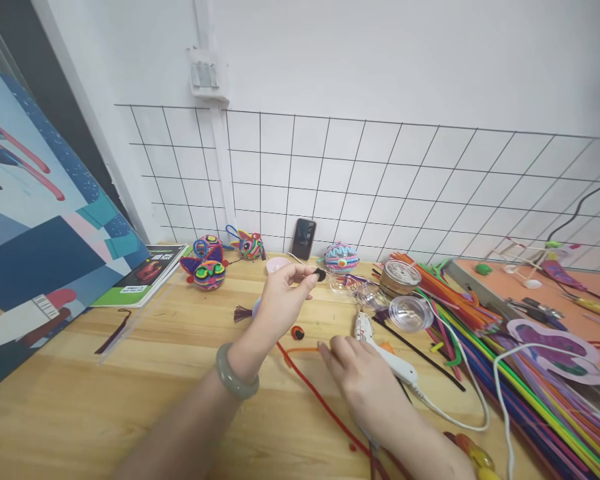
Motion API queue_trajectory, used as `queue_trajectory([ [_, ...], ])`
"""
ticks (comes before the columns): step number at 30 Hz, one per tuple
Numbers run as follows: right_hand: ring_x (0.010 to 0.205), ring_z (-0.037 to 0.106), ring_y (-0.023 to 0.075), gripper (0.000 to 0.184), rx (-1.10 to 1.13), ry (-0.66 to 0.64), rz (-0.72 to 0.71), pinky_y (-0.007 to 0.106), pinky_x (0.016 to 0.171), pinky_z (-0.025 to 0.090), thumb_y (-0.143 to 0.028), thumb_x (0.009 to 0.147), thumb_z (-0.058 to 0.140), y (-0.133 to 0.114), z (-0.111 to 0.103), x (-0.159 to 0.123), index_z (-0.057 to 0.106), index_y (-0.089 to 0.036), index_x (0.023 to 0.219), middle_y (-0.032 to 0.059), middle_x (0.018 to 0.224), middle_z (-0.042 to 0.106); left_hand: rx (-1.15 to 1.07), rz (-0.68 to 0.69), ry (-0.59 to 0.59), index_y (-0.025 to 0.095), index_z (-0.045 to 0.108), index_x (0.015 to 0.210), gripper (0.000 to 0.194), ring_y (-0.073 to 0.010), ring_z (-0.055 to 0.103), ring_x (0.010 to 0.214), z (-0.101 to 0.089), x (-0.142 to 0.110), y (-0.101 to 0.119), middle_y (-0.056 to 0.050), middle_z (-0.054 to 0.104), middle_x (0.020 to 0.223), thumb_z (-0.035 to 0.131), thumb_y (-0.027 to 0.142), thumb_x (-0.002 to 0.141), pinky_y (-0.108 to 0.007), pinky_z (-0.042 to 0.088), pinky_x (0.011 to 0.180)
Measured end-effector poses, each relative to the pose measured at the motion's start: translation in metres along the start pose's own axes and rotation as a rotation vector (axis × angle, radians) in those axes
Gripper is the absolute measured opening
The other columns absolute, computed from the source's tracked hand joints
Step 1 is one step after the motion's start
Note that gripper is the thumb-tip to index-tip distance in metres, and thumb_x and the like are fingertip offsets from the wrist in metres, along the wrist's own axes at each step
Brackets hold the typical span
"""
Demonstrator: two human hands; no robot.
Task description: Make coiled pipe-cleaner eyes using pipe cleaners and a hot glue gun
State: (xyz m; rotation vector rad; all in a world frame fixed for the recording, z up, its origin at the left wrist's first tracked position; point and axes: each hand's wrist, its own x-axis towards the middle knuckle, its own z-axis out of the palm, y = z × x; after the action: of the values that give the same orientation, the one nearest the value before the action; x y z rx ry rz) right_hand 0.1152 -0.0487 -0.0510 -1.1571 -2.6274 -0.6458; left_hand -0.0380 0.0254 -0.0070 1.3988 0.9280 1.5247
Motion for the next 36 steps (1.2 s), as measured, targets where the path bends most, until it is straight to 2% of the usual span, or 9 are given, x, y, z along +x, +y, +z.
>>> queue_trajectory([
  [4,0.058,0.051,0.0176,0.033,-0.062,0.036,0.151,0.028,0.051,0.037,-0.005,0.080,0.042,0.017,-0.003,-0.007,0.055,-0.010,0.110,0.0083,0.077,0.055,0.025,-0.015,-0.011,0.015,0.061,0.079,0.018,-0.0117,0.053,0.067,0.000,0.000,-0.002,-0.002,0.058,0.076,0.061,0.030,0.070,-0.021,0.047,0.054],
  [7,0.054,0.051,0.0149,0.029,-0.008,0.072,0.214,0.025,0.047,0.037,-0.008,0.082,0.041,0.025,-0.002,-0.010,0.056,-0.013,0.105,0.0064,0.076,0.055,0.026,-0.008,-0.011,0.015,0.061,0.079,0.018,-0.0116,0.053,0.067,0.000,0.001,-0.003,-0.002,0.058,0.075,0.060,0.030,0.071,-0.021,0.047,0.055],
  [13,0.064,0.057,0.0150,0.018,0.206,0.365,0.314,0.024,0.055,0.042,-0.020,0.087,0.043,0.033,-0.003,-0.012,0.060,-0.015,0.089,0.0064,0.076,0.058,-0.028,-0.038,-0.003,0.013,0.059,0.076,0.017,-0.0123,0.056,0.067,0.002,0.001,-0.002,-0.002,0.057,0.072,0.060,0.029,0.071,-0.020,0.046,0.051],
  [17,0.063,0.056,0.0145,0.014,0.283,0.445,0.359,0.024,0.056,0.042,-0.020,0.084,0.046,0.036,-0.012,-0.005,0.059,-0.015,0.084,0.0060,0.076,0.058,-0.053,-0.112,-0.007,0.014,0.055,0.075,0.019,-0.0150,0.060,0.066,0.006,-0.002,0.002,-0.003,0.057,0.070,0.061,0.031,0.069,-0.018,0.042,0.041],
  [23,0.058,0.054,0.0153,0.016,0.170,0.411,0.407,0.025,0.052,0.038,-0.017,0.082,0.045,0.032,-0.016,0.010,0.058,-0.016,0.073,0.0041,0.066,0.056,-0.124,-0.192,-0.013,0.016,0.048,0.080,0.023,-0.0133,0.061,0.056,0.014,-0.009,0.009,-0.001,0.056,0.070,0.059,0.034,0.071,-0.018,0.042,0.039],
  [27,0.057,0.055,0.0160,0.018,0.179,0.373,0.432,0.026,0.051,0.037,-0.016,0.081,0.044,0.026,-0.019,0.018,0.058,-0.016,0.070,0.0047,0.067,0.057,-0.158,-0.140,0.015,0.018,0.043,0.082,0.020,-0.0077,0.051,0.044,0.013,-0.008,0.007,0.002,0.055,0.063,0.055,0.033,0.075,-0.018,0.037,0.038],
  [29,0.054,0.054,0.0151,0.016,0.285,0.354,0.448,0.026,0.051,0.038,-0.017,0.081,0.044,0.023,-0.021,0.020,0.058,-0.016,0.075,0.0050,0.069,0.059,-0.148,-0.114,0.033,0.018,0.043,0.081,0.018,-0.0054,0.044,0.041,0.013,-0.008,0.004,0.004,0.052,0.058,0.053,0.032,0.077,-0.016,0.032,0.037],
  [32,0.048,0.052,0.0126,0.019,0.594,0.293,0.474,0.025,0.050,0.040,-0.021,0.082,0.045,0.022,-0.024,0.021,0.057,-0.015,0.097,0.0040,0.074,0.062,-0.131,-0.107,0.032,0.018,0.044,0.080,0.016,-0.0040,0.040,0.041,0.015,-0.010,0.001,0.006,0.048,0.055,0.053,0.031,0.077,-0.015,0.028,0.039],
  [36,0.049,0.052,0.0117,0.023,0.963,0.260,0.532,0.022,0.045,0.041,-0.027,0.085,0.045,0.027,-0.024,0.022,0.055,-0.017,0.103,0.0018,0.070,0.062,-0.111,-0.126,-0.076,0.018,0.045,0.079,0.015,-0.0047,0.041,0.043,0.024,-0.017,-0.001,0.006,0.048,0.055,0.053,0.031,0.077,-0.016,0.030,0.041],
])
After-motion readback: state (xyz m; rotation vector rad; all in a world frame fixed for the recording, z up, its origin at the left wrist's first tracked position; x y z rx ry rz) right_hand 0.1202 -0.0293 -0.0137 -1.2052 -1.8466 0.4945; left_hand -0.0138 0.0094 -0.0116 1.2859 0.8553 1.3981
